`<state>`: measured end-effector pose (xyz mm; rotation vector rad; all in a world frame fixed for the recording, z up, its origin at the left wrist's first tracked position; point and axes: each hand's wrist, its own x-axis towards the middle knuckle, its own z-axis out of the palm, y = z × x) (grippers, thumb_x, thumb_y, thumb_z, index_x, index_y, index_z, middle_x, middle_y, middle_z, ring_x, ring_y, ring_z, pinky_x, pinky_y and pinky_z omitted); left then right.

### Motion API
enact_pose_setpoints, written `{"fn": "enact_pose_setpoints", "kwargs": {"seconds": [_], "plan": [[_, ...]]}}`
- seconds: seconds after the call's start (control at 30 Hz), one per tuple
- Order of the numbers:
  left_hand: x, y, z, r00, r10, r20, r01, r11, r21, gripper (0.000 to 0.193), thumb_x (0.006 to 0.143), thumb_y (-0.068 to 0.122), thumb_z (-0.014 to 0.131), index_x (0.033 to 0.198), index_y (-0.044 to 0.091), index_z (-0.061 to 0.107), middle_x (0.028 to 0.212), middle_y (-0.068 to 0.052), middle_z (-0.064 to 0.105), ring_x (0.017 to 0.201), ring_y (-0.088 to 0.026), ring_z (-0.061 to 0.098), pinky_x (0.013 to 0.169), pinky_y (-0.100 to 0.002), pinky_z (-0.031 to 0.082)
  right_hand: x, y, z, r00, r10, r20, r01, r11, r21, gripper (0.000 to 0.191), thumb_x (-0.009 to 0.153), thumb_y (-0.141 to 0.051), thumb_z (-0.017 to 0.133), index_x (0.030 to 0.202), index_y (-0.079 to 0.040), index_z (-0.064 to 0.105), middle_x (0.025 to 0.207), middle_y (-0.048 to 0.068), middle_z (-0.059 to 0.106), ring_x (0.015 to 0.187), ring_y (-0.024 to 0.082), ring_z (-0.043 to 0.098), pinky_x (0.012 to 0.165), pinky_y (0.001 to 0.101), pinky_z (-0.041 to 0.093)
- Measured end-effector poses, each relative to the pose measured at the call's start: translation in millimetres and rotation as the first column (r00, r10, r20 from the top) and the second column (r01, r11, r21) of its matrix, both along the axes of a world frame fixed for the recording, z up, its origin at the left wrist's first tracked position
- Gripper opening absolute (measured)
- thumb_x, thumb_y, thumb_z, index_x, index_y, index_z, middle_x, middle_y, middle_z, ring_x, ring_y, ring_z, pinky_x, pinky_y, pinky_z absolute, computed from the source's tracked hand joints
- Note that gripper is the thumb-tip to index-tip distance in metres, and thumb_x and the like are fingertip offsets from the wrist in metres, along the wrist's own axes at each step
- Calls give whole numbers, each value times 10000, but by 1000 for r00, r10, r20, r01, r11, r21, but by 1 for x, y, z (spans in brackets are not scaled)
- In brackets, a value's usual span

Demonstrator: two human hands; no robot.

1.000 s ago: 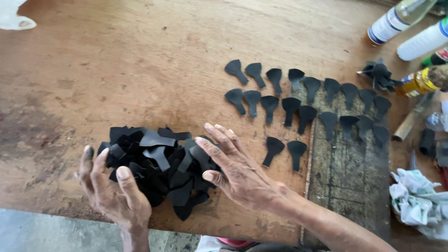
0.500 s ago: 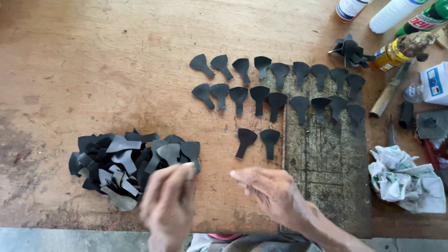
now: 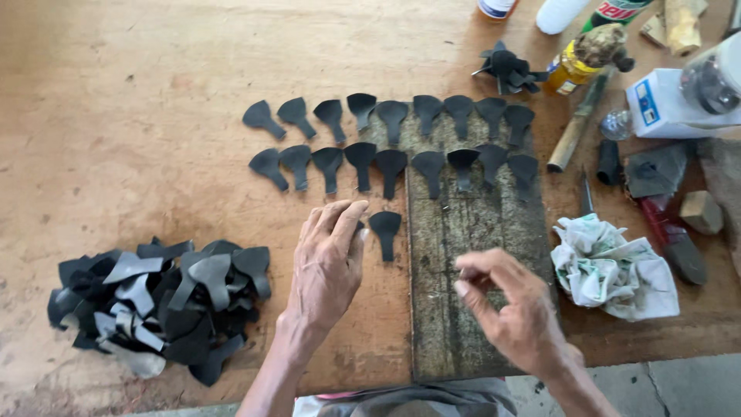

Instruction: The person sits at a workbench applying glue from a small container onto black rubber shoe components one at a time, then places each treated piece in rows on a board. They open a green glue bottle, wipe their hands and the work surface with a cloth, gather finished pieces into a pile, and handle a jar of polish-like material.

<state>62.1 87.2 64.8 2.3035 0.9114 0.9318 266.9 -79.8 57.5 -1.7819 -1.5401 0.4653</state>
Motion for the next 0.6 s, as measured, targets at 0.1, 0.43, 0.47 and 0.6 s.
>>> {"fn": "enact_pose_setpoints", "kwargs": {"seconds": [0.1,0.43,0.47,0.6], "plan": [[25,1,4,997,-65,43,66,998,-23,337,910,14,700,1243,8,646,1193,-170,668,1095,-369,646,952,-447,522,33,2,8,1000,-7,12,8,996,-90,266,898,-203,688,1133,-80,670,1018,80,717,814,162,723,689,287,635],[118,-16,-12,917,-358,175,387,905,-176,410,908,-15,672,1312,-21,602,1171,-196,677,953,-316,700,775,-392,601,148,93,20,939,-267,215,285,957,-54,323,902,-101,739,1211,-36,669,1137,140,678,869,243,714,744,350,591],[126,-15,-15,915,-372,157,398,894,-207,389,930,-6,655,1315,-20,599,1123,-180,676,912,-298,701,756,-383,602,158,102,18,939,-259,227,282,957,-72,324,906,-98,737,1216,-40,665,1157,143,670,905,258,708,773,354,590],[154,-15,-27,893,-436,113,449,842,-298,275,1004,51,625,1269,-17,600,993,-150,667,795,-284,690,678,-383,587,191,133,5,878,-182,443,197,980,12,321,943,-75,757,1250,-36,668,1223,163,662,1153,364,618,1001,465,484]]}}
